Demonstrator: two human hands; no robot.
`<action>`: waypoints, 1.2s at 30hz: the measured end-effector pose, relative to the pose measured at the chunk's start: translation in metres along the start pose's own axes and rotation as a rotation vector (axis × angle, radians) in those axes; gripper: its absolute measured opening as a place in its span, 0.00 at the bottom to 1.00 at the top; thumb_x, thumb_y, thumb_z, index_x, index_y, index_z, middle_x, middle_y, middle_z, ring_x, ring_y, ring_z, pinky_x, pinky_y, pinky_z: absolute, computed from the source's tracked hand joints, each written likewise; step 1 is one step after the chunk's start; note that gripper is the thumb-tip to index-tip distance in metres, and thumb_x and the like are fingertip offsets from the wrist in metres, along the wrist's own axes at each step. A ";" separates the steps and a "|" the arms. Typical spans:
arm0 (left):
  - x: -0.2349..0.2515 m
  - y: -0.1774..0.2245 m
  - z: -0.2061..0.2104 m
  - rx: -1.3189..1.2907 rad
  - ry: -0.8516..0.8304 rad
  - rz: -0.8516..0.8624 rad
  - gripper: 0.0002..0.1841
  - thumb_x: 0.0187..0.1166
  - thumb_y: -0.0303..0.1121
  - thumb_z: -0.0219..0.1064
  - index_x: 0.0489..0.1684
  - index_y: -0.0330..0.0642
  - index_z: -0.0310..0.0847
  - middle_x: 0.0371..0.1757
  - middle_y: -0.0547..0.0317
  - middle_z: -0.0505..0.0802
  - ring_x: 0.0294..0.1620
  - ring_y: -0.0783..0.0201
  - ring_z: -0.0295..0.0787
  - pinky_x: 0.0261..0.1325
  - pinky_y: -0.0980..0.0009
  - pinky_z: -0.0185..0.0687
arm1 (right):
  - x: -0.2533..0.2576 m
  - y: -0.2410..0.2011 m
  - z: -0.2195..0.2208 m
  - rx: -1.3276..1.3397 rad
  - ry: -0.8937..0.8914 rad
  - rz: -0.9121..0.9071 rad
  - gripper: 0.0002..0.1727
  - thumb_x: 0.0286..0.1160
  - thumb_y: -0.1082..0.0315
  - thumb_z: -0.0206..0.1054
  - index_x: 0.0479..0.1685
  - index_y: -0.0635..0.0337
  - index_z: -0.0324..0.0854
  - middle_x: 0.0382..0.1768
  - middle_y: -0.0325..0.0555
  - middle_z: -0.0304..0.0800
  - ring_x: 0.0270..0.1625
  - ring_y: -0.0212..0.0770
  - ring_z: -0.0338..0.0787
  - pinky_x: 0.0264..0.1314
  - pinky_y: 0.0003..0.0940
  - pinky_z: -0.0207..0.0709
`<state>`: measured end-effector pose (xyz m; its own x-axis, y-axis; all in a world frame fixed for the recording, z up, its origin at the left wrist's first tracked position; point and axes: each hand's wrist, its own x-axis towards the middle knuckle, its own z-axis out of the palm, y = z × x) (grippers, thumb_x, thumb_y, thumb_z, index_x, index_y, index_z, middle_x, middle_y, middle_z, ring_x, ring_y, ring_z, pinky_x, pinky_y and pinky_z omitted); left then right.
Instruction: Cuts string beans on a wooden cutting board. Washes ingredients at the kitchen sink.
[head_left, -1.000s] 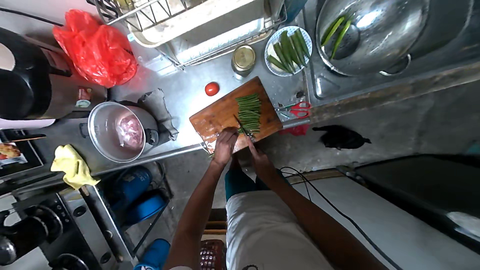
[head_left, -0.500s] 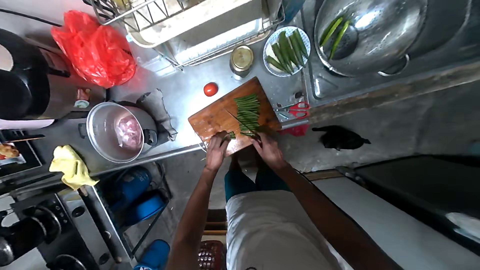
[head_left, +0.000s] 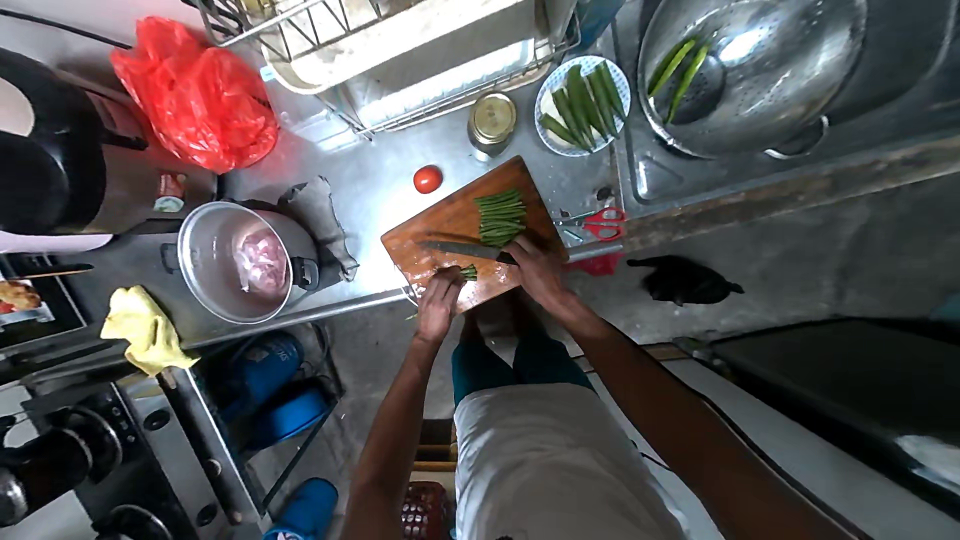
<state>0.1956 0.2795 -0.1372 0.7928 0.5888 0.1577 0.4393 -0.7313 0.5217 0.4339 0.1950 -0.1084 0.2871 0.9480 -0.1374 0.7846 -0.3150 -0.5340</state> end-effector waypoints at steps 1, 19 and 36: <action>0.004 0.002 0.002 -0.016 0.000 0.013 0.10 0.83 0.26 0.66 0.55 0.39 0.91 0.68 0.52 0.90 0.75 0.55 0.84 0.80 0.60 0.78 | 0.003 -0.001 0.000 0.001 -0.009 0.010 0.16 0.72 0.78 0.73 0.58 0.56 0.86 0.57 0.55 0.89 0.47 0.59 0.93 0.45 0.58 0.88; 0.045 0.027 0.019 -0.044 -0.171 0.151 0.10 0.86 0.30 0.65 0.55 0.38 0.89 0.63 0.48 0.91 0.70 0.53 0.86 0.77 0.59 0.79 | -0.029 0.010 0.015 0.422 0.117 0.055 0.10 0.75 0.65 0.76 0.50 0.58 0.94 0.64 0.42 0.93 0.69 0.40 0.89 0.77 0.44 0.80; 0.011 0.002 0.009 -0.155 -0.075 0.132 0.16 0.80 0.19 0.63 0.61 0.37 0.89 0.74 0.50 0.87 0.80 0.53 0.79 0.86 0.58 0.71 | -0.037 0.006 -0.002 0.413 0.154 0.141 0.14 0.82 0.60 0.71 0.58 0.57 0.91 0.66 0.46 0.90 0.68 0.42 0.89 0.72 0.46 0.83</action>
<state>0.2089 0.2822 -0.1417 0.8710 0.4598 0.1731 0.2640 -0.7352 0.6244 0.4292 0.1575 -0.1053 0.4778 0.8697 -0.1238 0.4561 -0.3661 -0.8111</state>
